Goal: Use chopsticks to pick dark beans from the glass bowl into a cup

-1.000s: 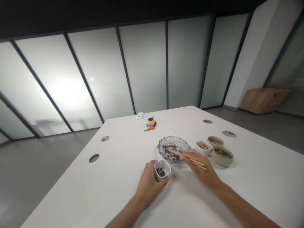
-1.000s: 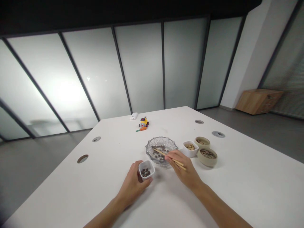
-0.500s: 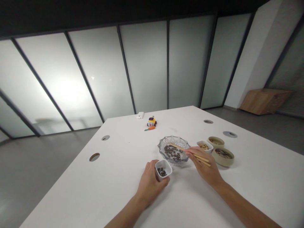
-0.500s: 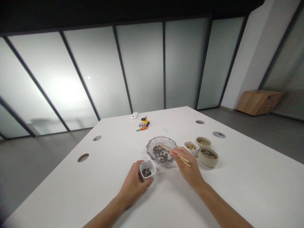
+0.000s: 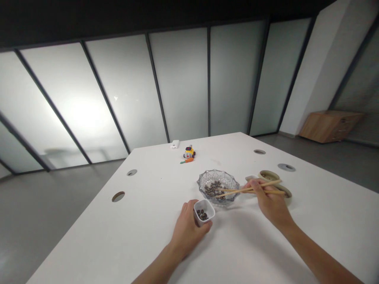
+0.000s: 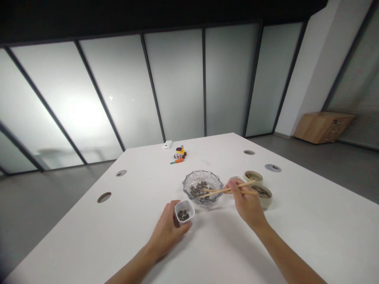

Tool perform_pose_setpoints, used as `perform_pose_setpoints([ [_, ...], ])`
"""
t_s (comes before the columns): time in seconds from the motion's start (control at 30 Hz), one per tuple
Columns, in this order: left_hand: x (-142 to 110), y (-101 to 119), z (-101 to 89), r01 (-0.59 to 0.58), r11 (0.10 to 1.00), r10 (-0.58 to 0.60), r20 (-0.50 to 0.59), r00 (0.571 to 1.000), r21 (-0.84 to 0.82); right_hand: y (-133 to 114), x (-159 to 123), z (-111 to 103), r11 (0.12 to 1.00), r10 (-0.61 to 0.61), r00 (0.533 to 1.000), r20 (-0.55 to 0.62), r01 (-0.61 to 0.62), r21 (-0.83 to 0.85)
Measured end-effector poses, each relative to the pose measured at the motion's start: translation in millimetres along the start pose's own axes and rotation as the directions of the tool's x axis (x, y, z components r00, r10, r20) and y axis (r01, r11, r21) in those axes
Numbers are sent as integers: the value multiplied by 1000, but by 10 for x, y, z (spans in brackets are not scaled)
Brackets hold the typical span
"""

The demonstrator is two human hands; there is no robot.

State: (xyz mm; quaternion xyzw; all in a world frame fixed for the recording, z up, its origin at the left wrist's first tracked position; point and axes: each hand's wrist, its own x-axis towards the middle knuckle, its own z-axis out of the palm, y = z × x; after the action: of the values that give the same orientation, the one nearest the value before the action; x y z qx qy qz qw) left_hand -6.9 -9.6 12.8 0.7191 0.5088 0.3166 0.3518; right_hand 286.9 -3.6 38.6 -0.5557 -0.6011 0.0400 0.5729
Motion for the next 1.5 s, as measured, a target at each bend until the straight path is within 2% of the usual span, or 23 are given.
perform_pose_setpoints([
  [0.13,-2,-8,5,2,1000,-2,2,1000,-10,-17,-1,3,999,-38,995,88,41,-33],
  [0.27,4,-3,14,11,1000,-11,4,1000,0,-40,-69,76,993,-114,977,182,109,37],
  [0.4,8,7,18,1,1000,-1,6,1000,14,-66,-125,118,985,-159,973,166,144,98],
  [0.53,8,10,17,2,1000,-2,5,1000,14,-71,-122,108,979,-195,976,93,189,72],
  [0.63,10,16,12,7,1000,-7,10,1000,14,-62,-116,111,982,-179,983,49,176,62],
  [0.83,18,26,13,6,1000,-6,16,1000,20,-106,-164,170,982,-159,979,126,143,125],
  [0.97,18,32,17,3,1000,-3,13,1000,25,-154,-187,180,971,-219,966,140,201,131],
  [1.1,11,37,15,4,1000,-4,9,1000,2,-155,-185,173,962,-264,962,72,257,97],
  [1.2,4,34,13,5,1000,-5,6,1000,-1,-135,-183,174,965,-252,967,28,249,84],
  [1.5,3,48,12,3,1000,-3,8,1000,15,-103,-213,204,979,-179,972,155,161,123],
])
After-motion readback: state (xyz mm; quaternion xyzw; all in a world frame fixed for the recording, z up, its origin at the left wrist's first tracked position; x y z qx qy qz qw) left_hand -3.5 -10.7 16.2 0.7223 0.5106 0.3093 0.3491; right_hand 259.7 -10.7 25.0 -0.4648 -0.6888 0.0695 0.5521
